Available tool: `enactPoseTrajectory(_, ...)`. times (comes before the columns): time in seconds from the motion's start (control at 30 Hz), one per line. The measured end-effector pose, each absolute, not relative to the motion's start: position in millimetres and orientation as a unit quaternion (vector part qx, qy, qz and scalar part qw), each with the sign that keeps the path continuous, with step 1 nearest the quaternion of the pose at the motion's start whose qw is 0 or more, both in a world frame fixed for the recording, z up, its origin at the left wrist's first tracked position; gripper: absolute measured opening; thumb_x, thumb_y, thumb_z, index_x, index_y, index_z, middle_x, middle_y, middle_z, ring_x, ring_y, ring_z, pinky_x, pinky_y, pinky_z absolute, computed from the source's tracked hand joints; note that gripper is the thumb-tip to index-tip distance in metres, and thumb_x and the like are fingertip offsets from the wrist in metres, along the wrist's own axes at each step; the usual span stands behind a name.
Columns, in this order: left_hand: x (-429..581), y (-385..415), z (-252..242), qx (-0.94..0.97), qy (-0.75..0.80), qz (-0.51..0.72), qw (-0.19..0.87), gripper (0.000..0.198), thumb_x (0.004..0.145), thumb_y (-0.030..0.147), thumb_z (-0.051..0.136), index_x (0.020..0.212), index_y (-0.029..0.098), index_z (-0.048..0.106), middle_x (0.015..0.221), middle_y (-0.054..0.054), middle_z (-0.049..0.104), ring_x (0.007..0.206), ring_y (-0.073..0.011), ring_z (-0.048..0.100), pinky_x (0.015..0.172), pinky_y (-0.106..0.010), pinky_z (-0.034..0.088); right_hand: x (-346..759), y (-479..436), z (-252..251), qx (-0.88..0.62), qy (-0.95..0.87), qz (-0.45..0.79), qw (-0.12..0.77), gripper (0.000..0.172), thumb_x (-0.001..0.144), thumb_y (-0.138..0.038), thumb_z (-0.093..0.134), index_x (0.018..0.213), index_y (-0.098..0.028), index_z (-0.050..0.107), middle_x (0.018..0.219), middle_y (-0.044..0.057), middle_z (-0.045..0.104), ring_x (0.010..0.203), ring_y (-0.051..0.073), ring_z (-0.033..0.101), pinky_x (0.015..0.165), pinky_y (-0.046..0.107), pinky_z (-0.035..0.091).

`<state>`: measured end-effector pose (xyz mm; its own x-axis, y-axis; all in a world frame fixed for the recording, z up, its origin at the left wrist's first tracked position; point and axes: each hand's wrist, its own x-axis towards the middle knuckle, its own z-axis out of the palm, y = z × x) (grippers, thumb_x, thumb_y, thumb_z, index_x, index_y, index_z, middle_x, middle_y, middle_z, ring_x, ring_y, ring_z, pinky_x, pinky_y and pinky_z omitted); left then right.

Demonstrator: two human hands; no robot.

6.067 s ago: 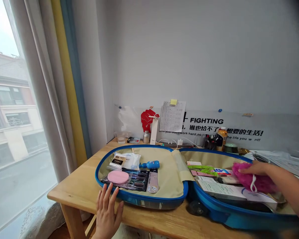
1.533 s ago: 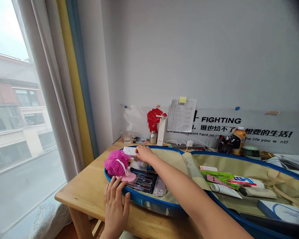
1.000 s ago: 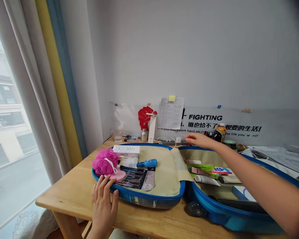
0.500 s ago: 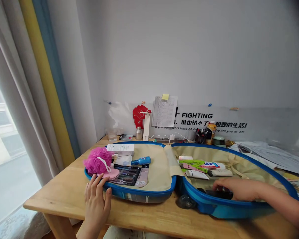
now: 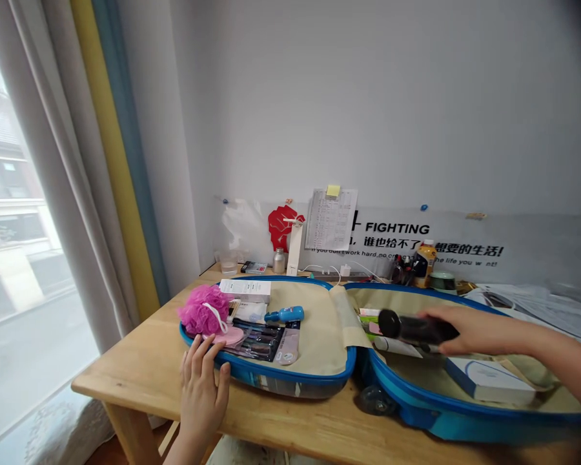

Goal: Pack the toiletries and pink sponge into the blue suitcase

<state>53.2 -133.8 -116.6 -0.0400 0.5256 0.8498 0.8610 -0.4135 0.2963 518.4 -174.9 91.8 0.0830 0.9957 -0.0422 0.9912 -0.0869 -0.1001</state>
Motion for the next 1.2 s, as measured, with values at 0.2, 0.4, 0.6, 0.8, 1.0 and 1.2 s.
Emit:
enactPoseTrajectory(0.2,53.6,-135.6,-115.4,-0.671,-0.519,-0.502,0.168,0.032,0.094,0.029,0.039,0.122,0.02,0.051,0.133,-0.012,0.051,0.139,-0.0277,0.03,0.113,-0.051,0.025,446.4,-142.6,116.2,-0.629,-0.773,0.05,0.059,0.062,0.073,-0.052,0.058,0.129,-0.025,0.054,0.129,0.01,0.059,0.113,0.028,0.058,0.093,0.035,0.046)
enactPoseTrajectory(0.4,53.1,-134.2,-117.1,-0.667,-0.526,-0.502,0.16,0.033,0.092,0.031,0.041,0.122,0.021,0.052,0.133,-0.012,0.052,0.139,-0.0278,0.032,0.114,-0.052,0.025,368.9,-91.3,95.9,-0.612,-0.788,0.003,0.062,0.057,0.078,-0.051,0.06,0.129,-0.027,0.052,0.123,0.008,0.063,0.105,0.027,0.062,0.084,0.036,0.048)
enactPoseTrajectory(0.6,53.9,-133.9,-117.1,-0.668,-0.525,-0.5,0.165,0.033,0.092,0.03,0.041,0.122,0.021,0.052,0.133,-0.012,0.052,0.139,-0.0273,0.032,0.114,-0.052,0.024,337.7,-41.1,64.1,-0.63,-0.776,-0.033,0.014,0.046,0.088,-0.046,0.057,0.125,-0.02,0.052,0.122,0.009,0.058,0.104,0.02,0.059,0.089,0.042,0.05)
enactPoseTrajectory(0.8,54.0,-134.0,-116.9,-0.669,-0.519,-0.503,0.172,0.033,0.093,0.03,0.041,0.123,0.021,0.051,0.133,-0.012,0.052,0.139,-0.0273,0.031,0.114,-0.052,0.024,326.7,-17.0,35.7,-0.61,-0.791,-0.057,-0.004,0.039,0.09,-0.041,0.056,0.122,-0.019,0.054,0.125,0.008,0.056,0.108,0.02,0.057,0.092,0.044,0.049)
enactPoseTrajectory(1.0,53.6,-134.1,-116.1,-0.669,-0.524,-0.503,0.159,0.033,0.092,0.03,0.041,0.122,0.021,0.052,0.133,-0.012,0.052,0.139,-0.0277,0.031,0.114,-0.053,0.025,331.3,-13.0,27.4,-0.566,-0.822,-0.046,0.042,0.04,0.089,-0.042,0.057,0.122,-0.019,0.055,0.127,0.009,0.055,0.115,0.022,0.054,0.098,0.048,0.045)
enactPoseTrajectory(1.2,53.0,-133.7,-116.4,-0.668,-0.525,-0.503,0.157,0.034,0.091,0.031,0.041,0.122,0.022,0.052,0.133,-0.012,0.052,0.139,-0.028,0.032,0.114,-0.053,0.025,364.4,-5.3,58.1,-0.558,-0.812,-0.031,0.171,0.045,0.092,-0.043,0.052,0.13,-0.02,0.05,0.136,0.01,0.05,0.123,0.023,0.049,0.103,0.048,0.041)
